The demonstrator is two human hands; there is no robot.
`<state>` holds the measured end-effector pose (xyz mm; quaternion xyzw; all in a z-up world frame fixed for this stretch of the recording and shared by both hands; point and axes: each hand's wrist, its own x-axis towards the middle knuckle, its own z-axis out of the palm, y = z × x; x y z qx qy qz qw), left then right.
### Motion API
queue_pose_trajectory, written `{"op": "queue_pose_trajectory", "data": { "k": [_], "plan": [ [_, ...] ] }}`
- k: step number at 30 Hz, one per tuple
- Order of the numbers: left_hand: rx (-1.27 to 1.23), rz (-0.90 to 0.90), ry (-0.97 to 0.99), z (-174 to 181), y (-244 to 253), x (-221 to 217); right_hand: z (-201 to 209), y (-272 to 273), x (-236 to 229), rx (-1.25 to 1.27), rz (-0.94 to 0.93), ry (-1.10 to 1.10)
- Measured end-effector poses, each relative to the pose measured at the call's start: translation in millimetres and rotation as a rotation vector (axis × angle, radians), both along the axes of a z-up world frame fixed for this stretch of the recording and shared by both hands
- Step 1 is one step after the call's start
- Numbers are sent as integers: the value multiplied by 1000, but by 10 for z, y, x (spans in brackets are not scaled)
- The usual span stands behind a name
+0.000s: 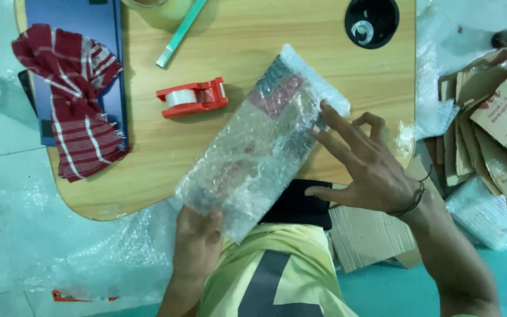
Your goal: Wrapping an item in bubble wrap and securing it with adhesive tape.
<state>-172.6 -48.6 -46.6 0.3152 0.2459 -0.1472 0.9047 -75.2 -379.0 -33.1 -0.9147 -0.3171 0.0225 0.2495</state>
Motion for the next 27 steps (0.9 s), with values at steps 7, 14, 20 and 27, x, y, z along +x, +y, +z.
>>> {"op": "queue_pose_trajectory", "data": {
  "k": [7,14,20,27],
  "plan": [
    [276,27,-145,175,-121,200,185,38,7,-21,-40,-26],
    [370,-160,-389,421,61,586,665,-8,475,247,2,-226],
    [504,-442,-608,869,140,1052,1341,743,976,183,224,71],
    [698,-667,-832,1286,255,1549,1613,870,1149,276,385,470]
  ]
}}
